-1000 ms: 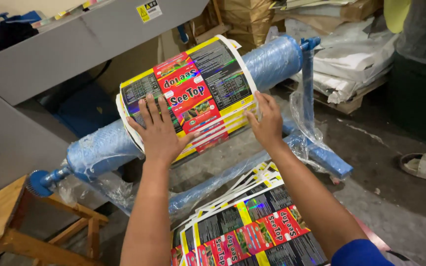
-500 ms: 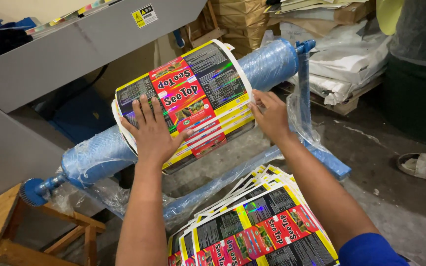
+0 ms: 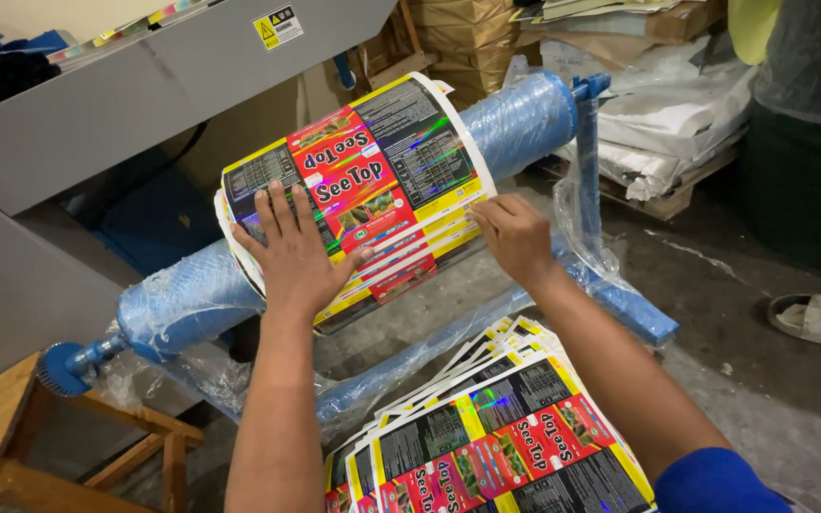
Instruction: Manually unrolling and peeling printed label sheets from a large roll mounted on a spindle rack.
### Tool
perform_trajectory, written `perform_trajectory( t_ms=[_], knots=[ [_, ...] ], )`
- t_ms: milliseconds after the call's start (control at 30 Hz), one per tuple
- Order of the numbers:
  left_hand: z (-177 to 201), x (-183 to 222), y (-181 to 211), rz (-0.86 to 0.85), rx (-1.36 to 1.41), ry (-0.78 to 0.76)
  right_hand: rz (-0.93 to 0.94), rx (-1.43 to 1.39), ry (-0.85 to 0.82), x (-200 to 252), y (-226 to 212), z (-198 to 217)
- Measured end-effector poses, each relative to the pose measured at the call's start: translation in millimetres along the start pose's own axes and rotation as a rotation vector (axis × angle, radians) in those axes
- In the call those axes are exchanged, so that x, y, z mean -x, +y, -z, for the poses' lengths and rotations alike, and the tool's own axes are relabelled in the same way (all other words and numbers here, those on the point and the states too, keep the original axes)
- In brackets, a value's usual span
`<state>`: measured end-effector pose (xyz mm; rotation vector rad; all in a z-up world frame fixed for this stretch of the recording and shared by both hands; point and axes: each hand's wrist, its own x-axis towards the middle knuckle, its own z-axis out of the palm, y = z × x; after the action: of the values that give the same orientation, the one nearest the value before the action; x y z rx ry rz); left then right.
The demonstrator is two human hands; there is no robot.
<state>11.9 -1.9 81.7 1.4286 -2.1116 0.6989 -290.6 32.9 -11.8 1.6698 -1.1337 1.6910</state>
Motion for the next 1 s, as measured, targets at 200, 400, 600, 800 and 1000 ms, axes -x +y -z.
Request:
perform_trajectory(
  t_ms=[200, 400, 600, 800, 1000],
  knots=[
    [-0.9, -0.6, -1.1, 0.016, 0.024, -0.006, 0.132, 0.051, -0.008, -23.4, 12.7, -17.6],
    [-6.2, -2.2, -5.5, -0.021, 0.027, 0.05, 0.314, 0.053, 0.027, -48.5, -1.9, -12.5],
    [3.0, -9.3, -4.0, 0.013, 0.042, -0.015, 0.635, 0.09, -0.231, -64.8, 0.9, 9.7],
    [18.8, -18.7, -2.0, 0.043, 0.002, -0.083, 0.801, 0.186, -0.437, -88.2, 1.3, 12.1],
    [16.4, -22.6, -4.4, 0.035, -0.013, -0.096, 0.852, 0.302, -0.444, -91.2, -3.0, 5.6]
  ],
)
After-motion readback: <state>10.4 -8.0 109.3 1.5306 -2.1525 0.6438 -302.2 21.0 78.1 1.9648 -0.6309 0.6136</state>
